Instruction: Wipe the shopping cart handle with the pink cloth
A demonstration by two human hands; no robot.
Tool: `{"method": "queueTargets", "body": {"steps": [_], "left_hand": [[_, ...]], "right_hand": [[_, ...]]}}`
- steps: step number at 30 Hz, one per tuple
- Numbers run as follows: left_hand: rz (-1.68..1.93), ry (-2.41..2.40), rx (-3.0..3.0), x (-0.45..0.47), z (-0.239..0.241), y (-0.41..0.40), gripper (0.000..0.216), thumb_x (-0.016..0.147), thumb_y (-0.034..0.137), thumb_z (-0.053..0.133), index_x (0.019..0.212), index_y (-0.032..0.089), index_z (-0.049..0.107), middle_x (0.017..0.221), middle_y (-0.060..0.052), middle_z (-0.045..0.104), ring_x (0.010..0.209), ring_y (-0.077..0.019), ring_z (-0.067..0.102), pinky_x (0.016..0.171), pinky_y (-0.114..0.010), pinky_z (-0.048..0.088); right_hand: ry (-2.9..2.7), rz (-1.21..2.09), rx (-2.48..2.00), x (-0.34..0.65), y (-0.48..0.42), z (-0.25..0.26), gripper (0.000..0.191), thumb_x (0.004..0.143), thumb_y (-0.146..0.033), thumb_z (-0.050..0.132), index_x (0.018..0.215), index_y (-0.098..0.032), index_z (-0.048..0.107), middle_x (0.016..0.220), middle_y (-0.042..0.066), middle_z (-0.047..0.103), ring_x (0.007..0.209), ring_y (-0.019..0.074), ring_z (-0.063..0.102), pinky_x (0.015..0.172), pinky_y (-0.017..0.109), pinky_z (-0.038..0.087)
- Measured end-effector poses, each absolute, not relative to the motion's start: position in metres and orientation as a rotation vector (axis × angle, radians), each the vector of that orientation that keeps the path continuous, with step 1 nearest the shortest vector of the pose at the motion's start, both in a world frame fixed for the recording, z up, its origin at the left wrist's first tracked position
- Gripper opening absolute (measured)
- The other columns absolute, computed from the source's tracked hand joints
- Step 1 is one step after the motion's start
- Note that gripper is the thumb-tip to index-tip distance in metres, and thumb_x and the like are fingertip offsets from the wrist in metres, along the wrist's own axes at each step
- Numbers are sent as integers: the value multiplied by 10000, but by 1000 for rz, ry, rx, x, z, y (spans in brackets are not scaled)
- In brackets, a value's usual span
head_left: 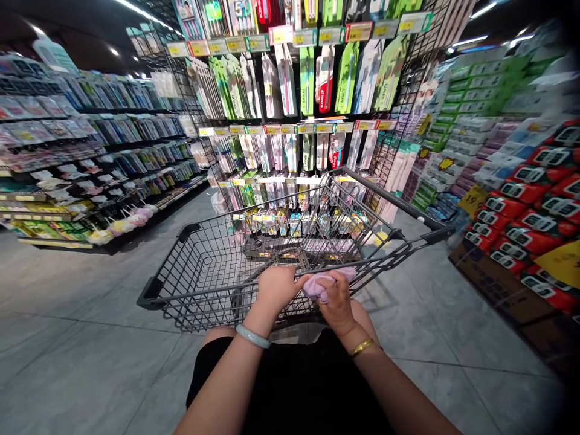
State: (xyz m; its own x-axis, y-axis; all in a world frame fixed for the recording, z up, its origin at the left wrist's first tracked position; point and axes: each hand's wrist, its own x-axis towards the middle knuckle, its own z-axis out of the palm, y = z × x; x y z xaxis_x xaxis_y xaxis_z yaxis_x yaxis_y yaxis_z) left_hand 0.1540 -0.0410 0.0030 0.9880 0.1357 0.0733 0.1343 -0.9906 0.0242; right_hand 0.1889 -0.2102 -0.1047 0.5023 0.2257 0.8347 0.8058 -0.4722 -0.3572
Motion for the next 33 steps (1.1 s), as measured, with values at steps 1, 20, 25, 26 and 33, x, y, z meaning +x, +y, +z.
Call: {"method": "queueTargets", "body": {"steps": [1, 20, 25, 26, 33], "left_hand": [[111, 201, 3106, 153, 4, -41, 796, 870, 775, 180, 911, 175, 702, 844, -144, 711, 842, -287, 672, 700, -339, 441], [439, -67, 2808, 146, -2, -32, 647, 928, 674, 291, 1204, 190, 619, 1148, -131, 678, 1123, -287, 599, 977, -436, 430], [444, -300, 2212, 125, -1, -49, 680, 908, 677, 367, 1443, 261, 421, 1527, -96, 391, 1416, -282, 328, 1167, -463, 246], [383, -337, 2074, 120, 0, -55, 699, 895, 675, 411, 1460, 265, 390, 1524, -101, 390, 1397, -285, 359, 1151, -455, 280], [460, -133, 1577, 104, 6, -64, 711, 732, 510, 750, 1311, 206, 470, 1312, -108, 547, 1185, -265, 538, 1018, -393, 424]], "right_hand": [[-862, -929, -1991, 189, -210, -111, 456, 713, -37, 514, 1104, -268, 560, 1135, 75, 453, 1067, 245, 504, 926, 480, 504], [-627, -356, -1740, 166, -209, -85, 403, 762, -150, 599, 1145, -255, 531, 1173, 65, 500, 1133, 226, 501, 999, 413, 437], [-544, -67, -1349, 153, -208, -21, 445, 821, -307, 573, 1243, -266, 439, 1137, 40, 526, 974, 189, 542, 866, 324, 476], [-576, -15, -1285, 152, -206, -13, 413, 846, -341, 534, 1241, -264, 440, 1136, 42, 529, 963, 189, 545, 850, 321, 480], [-1080, -56, -1490, 166, -201, 30, 428, 958, -496, 380, 1249, -230, 549, 1256, 86, 524, 1209, 234, 479, 1071, 396, 362]]}}
